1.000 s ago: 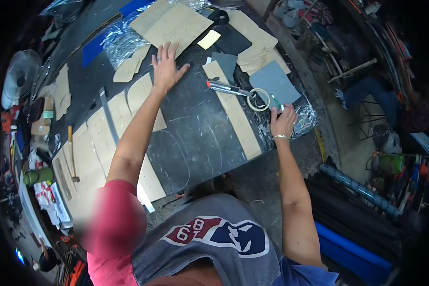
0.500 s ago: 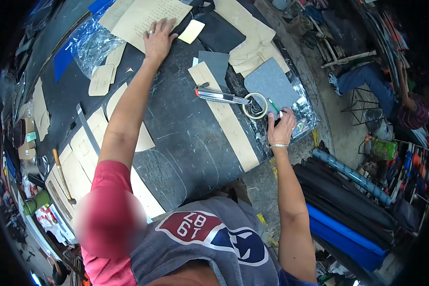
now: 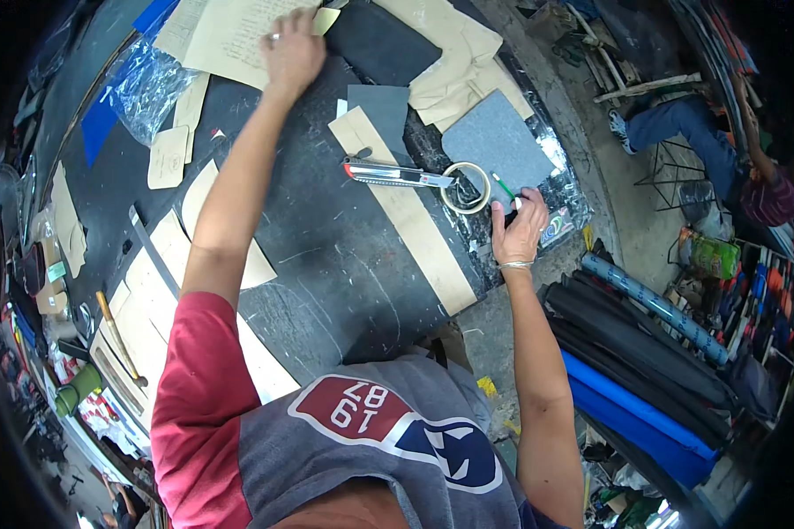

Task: Tracing cardboard templates onto a material surface using a marker and ruler in a workshop.

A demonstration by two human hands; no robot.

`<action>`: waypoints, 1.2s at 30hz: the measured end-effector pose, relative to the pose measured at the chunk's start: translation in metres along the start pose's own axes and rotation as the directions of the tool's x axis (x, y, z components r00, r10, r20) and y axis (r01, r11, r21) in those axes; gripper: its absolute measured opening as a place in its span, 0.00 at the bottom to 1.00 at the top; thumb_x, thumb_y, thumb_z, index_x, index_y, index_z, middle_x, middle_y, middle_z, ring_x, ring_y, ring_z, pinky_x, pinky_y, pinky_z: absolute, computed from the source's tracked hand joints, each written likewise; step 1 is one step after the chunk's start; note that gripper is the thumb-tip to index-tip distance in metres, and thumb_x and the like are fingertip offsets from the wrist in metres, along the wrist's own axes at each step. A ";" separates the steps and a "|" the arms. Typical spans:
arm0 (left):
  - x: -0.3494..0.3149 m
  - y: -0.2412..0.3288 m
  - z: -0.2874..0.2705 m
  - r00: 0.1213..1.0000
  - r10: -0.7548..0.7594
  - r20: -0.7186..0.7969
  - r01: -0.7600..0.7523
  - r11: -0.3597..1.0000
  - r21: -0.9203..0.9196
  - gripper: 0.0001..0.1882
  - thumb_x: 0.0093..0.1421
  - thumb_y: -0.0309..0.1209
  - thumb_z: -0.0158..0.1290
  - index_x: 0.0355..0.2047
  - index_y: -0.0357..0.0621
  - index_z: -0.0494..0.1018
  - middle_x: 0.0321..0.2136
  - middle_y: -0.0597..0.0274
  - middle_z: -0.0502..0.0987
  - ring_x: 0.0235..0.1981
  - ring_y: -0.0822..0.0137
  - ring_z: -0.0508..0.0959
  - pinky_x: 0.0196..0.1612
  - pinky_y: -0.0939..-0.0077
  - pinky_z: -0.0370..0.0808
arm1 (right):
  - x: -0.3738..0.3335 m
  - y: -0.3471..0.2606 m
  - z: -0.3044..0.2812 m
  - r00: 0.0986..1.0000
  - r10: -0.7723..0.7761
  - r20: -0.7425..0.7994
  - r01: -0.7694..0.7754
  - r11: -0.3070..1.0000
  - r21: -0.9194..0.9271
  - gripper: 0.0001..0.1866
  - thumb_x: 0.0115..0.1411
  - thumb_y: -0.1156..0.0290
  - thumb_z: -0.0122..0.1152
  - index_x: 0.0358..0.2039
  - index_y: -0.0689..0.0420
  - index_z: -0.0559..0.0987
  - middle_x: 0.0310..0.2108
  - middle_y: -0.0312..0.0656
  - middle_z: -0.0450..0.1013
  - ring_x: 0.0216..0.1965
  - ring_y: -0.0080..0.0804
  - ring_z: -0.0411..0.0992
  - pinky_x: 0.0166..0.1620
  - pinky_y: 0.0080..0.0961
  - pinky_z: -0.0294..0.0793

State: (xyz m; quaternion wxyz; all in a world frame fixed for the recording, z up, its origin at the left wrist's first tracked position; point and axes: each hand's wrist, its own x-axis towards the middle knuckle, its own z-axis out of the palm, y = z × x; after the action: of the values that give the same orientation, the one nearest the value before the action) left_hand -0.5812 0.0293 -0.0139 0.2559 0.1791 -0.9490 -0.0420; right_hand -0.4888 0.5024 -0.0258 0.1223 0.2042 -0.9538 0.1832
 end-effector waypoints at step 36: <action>-0.088 -0.104 -0.084 0.979 -0.198 0.041 0.202 0.933 -0.298 0.23 0.56 0.37 0.60 0.51 0.44 0.76 0.47 0.47 0.78 0.50 0.47 0.77 0.54 0.57 0.74 | 0.000 0.009 0.008 0.999 -0.040 0.011 0.040 0.999 -0.024 0.29 0.65 0.53 0.59 0.52 0.67 0.68 0.54 0.57 0.65 0.56 0.55 0.63 0.61 0.47 0.59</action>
State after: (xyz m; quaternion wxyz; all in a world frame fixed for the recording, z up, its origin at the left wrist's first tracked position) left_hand -0.4349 -0.0350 -0.0003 0.2697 0.2334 -0.9097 -0.2127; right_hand -0.4939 0.5065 -0.0354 0.1234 0.2226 -0.9524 0.1680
